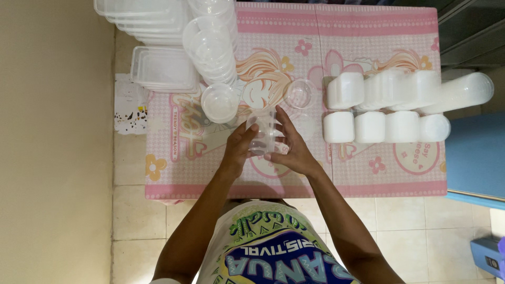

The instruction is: The person repeatedly picks up small clear plastic containers and white lids from a table, aligns them, and snaps the lids onto the containers. The person then places the assembled containers back on the table and repeats the process with additional units.

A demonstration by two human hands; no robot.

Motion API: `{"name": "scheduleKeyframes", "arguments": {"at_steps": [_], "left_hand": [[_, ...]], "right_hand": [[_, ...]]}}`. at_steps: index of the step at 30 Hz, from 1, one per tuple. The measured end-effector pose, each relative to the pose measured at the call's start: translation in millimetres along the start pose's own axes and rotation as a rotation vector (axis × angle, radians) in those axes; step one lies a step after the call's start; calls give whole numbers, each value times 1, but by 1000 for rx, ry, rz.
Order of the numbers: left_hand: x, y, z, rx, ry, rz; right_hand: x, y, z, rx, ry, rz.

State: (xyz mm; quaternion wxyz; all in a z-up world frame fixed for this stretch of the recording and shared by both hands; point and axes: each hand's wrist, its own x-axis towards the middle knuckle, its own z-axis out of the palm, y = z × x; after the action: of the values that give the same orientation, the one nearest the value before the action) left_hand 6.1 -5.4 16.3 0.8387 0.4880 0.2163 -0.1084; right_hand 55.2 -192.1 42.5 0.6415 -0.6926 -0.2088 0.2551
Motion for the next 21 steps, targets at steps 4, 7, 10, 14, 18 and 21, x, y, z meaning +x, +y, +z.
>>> {"name": "scheduleKeyframes", "arguments": {"at_steps": [4, 7, 10, 14, 18, 21], "left_hand": [[0, 2, -1, 14, 38, -63], [0, 3, 0, -14, 19, -84], [1, -2, 6, -12, -77, 77], [-8, -10, 6, 83, -233, 444], [-3, -11, 1, 49, -194, 413], [2, -13, 1, -20, -148, 343]], "right_hand": [[1, -3, 1, 166, 15, -43], [1, -3, 1, 223, 49, -21], [4, -2, 4, 187, 127, 17], [3, 2, 1, 193, 127, 20], [0, 9, -2, 227, 112, -4], [-3, 15, -2, 224, 144, 28]]}}
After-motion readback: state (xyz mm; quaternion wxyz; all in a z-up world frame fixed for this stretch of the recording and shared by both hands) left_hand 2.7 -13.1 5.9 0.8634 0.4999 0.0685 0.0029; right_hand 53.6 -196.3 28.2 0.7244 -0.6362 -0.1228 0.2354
